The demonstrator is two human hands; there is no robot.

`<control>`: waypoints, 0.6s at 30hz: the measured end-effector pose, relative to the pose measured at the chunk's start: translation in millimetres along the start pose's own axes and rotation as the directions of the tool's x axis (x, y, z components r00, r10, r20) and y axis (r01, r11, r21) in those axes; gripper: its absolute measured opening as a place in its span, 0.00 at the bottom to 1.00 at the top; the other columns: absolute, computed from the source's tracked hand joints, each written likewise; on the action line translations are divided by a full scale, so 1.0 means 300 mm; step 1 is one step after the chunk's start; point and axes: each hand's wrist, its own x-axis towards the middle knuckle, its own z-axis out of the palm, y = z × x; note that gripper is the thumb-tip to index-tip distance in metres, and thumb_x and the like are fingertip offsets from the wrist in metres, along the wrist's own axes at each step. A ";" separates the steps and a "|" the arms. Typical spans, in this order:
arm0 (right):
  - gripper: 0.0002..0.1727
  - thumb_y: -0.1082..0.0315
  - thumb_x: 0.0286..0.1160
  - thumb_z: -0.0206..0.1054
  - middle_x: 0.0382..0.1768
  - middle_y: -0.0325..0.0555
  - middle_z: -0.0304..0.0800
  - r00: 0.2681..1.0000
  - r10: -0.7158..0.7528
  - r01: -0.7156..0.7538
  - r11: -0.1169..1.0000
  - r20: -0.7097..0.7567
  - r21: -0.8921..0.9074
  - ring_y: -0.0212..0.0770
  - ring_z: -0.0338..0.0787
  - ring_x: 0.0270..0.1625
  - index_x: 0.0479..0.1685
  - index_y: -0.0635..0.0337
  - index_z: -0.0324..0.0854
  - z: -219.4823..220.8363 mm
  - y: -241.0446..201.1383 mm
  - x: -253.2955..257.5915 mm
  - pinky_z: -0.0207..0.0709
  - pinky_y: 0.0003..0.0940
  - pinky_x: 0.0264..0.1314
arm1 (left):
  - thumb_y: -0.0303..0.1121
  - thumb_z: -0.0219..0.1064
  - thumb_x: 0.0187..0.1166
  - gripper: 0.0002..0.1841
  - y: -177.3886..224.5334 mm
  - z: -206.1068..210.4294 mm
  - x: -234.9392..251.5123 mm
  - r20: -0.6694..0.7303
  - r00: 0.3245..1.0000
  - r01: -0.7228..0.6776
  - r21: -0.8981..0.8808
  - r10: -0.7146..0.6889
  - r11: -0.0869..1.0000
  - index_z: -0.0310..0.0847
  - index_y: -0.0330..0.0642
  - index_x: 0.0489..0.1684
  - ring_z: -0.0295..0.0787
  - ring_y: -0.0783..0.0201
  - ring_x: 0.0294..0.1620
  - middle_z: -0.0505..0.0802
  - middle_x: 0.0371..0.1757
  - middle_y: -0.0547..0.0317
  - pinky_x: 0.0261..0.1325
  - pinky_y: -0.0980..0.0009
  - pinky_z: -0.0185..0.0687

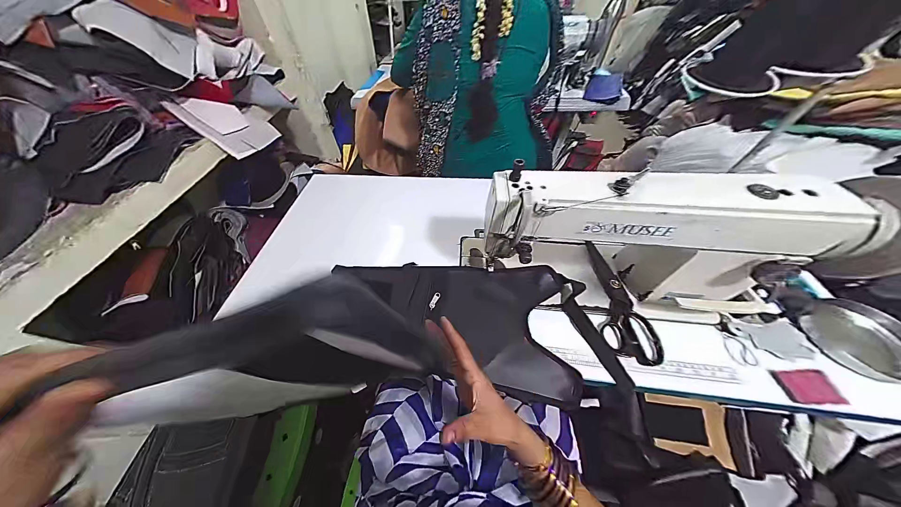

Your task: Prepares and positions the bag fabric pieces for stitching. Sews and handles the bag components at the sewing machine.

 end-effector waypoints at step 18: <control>0.33 0.73 0.55 0.67 0.61 0.58 0.86 0.682 -0.108 -0.554 0.569 -0.723 -0.608 0.28 0.82 0.68 0.64 0.87 0.73 -0.134 -0.078 -0.279 0.73 0.25 0.71 | 0.54 0.56 0.86 0.37 0.296 1.051 -0.041 0.750 0.650 0.330 -0.136 -0.120 0.934 0.58 0.46 0.93 0.43 0.37 0.95 0.64 0.93 0.54 0.84 0.22 0.27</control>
